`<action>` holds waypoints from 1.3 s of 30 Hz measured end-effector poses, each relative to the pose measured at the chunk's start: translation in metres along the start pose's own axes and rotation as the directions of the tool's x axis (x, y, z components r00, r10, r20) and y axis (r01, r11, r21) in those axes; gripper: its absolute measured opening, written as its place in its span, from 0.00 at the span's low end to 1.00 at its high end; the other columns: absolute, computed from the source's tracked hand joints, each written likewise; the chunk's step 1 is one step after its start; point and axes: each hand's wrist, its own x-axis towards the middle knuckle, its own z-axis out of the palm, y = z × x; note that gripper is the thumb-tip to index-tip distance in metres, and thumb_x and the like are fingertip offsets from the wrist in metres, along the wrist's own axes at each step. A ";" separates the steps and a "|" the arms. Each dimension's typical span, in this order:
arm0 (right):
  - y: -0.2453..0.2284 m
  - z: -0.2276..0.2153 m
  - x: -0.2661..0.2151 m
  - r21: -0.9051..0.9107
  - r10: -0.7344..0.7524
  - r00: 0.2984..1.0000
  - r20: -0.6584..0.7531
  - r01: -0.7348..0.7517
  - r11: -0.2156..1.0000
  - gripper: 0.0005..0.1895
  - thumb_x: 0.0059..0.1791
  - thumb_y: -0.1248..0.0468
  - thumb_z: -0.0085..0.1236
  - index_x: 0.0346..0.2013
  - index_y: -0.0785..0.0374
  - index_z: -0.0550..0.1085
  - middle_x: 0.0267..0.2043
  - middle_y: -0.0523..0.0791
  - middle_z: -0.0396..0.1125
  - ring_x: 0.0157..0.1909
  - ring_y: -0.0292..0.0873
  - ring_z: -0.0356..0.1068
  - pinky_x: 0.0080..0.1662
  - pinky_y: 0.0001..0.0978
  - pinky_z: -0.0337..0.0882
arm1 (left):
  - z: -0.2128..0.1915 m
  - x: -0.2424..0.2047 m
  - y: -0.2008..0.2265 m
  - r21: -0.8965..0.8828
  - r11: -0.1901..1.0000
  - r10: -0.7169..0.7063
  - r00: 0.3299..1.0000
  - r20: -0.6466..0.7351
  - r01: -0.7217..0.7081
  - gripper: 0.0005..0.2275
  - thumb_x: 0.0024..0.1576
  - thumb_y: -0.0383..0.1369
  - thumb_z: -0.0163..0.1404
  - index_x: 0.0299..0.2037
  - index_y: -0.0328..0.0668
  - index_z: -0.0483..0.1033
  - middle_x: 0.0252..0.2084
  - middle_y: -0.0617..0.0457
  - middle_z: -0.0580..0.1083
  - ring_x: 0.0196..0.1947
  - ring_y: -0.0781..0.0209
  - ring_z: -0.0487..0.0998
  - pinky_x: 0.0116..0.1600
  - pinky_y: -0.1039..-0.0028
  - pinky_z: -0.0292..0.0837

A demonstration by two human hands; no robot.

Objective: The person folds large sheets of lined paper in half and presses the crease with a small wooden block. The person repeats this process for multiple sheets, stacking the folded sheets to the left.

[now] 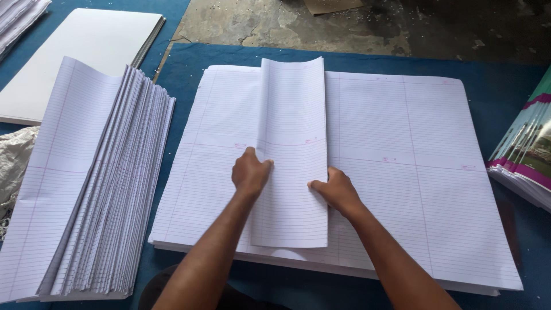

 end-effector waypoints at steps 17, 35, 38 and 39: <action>-0.110 0.073 -0.025 0.180 -0.271 0.958 0.095 0.251 0.951 0.27 0.48 0.57 0.56 0.55 0.72 0.64 0.41 0.58 0.73 0.36 0.49 0.77 0.37 0.39 0.79 | -0.129 0.022 -0.050 0.016 0.967 0.248 0.934 -0.256 -0.252 0.22 0.59 0.38 0.53 0.61 0.35 0.70 0.51 0.35 0.77 0.50 0.41 0.80 0.56 0.55 0.74; -0.262 0.280 -0.089 0.400 -0.504 0.750 0.428 0.343 0.850 0.41 0.44 0.66 0.60 0.65 0.76 0.48 0.47 0.65 0.67 0.35 0.56 0.78 0.28 0.34 0.81 | -0.347 0.012 -0.253 0.141 0.987 0.136 0.870 -0.473 -0.077 0.18 0.57 0.36 0.58 0.57 0.39 0.77 0.45 0.41 0.80 0.42 0.49 0.82 0.50 0.59 0.77; -0.266 0.309 -0.100 0.391 -0.501 0.725 0.473 0.337 0.856 0.41 0.45 0.65 0.61 0.65 0.78 0.49 0.49 0.67 0.67 0.36 0.55 0.78 0.29 0.32 0.82 | -0.355 0.005 -0.279 0.085 0.996 0.037 0.888 -0.459 0.002 0.18 0.58 0.36 0.56 0.58 0.43 0.76 0.45 0.43 0.80 0.39 0.51 0.83 0.47 0.60 0.77; -0.266 0.318 -0.103 0.373 -0.497 0.723 0.480 0.345 0.862 0.41 0.45 0.64 0.61 0.65 0.78 0.49 0.49 0.67 0.67 0.36 0.56 0.79 0.30 0.32 0.82 | -0.356 0.002 -0.287 0.056 0.998 -0.005 0.894 -0.449 0.034 0.18 0.59 0.36 0.55 0.59 0.44 0.76 0.44 0.44 0.80 0.38 0.52 0.83 0.46 0.60 0.78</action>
